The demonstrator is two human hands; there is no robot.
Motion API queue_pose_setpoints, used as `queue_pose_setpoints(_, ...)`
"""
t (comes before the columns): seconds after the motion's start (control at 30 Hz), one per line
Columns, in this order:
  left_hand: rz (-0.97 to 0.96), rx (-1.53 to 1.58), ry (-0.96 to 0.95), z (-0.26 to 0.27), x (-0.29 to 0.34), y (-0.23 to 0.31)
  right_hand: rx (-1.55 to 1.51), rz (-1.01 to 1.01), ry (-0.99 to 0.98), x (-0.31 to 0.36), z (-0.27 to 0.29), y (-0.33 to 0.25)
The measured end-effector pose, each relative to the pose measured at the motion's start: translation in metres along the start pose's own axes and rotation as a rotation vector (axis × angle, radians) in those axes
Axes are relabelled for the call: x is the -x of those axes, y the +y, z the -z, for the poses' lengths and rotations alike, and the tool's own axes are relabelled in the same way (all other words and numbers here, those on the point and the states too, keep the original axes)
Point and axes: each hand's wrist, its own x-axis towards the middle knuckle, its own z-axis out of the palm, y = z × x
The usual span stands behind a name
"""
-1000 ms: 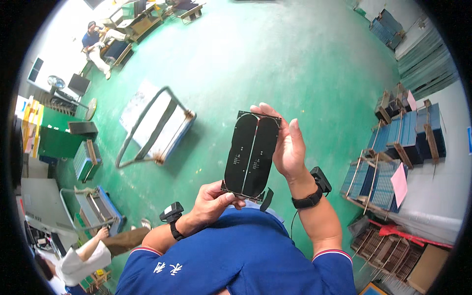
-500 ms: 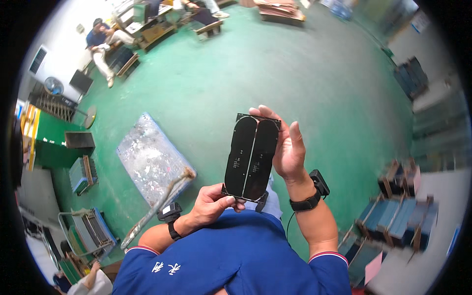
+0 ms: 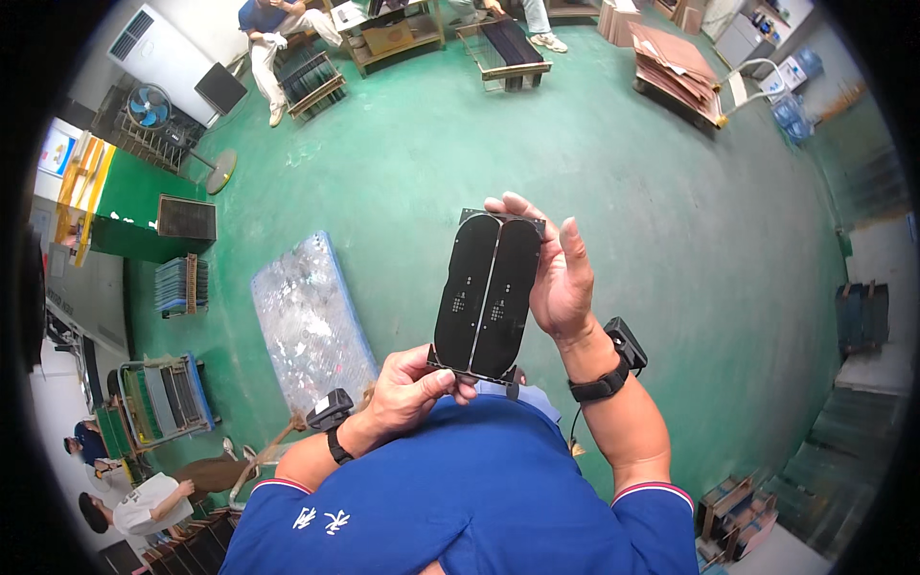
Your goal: Printing ink onto panels using a screen and squeegee, and organizing the printed panels onto a rack.
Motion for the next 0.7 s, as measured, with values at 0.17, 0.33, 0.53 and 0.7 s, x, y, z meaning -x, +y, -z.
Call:
queue_pose_setpoints(0.17, 0.008, 0.045, -0.031, 0.075, -0.132, 0.048, 0.0, -0.063, 0.059, -0.144, 0.056, 0.0)
queue_pose_setpoints(0.33, 0.046, 0.023, 0.01, 0.135, -0.247, 0.131, -0.063, -0.119, 0.08, -0.308, 0.074, -0.006)
queue_pose_setpoints(0.53, 0.013, 0.006, 0.098, 0.194, -0.354, 0.225, -0.111, -0.183, 0.044, -0.478, 0.088, -0.009)
queue_pose_setpoints(0.7, -0.078, -0.039, 0.168, 0.257, -0.452, 0.283, -0.131, -0.231, -0.035, -0.624, 0.116, 0.001)
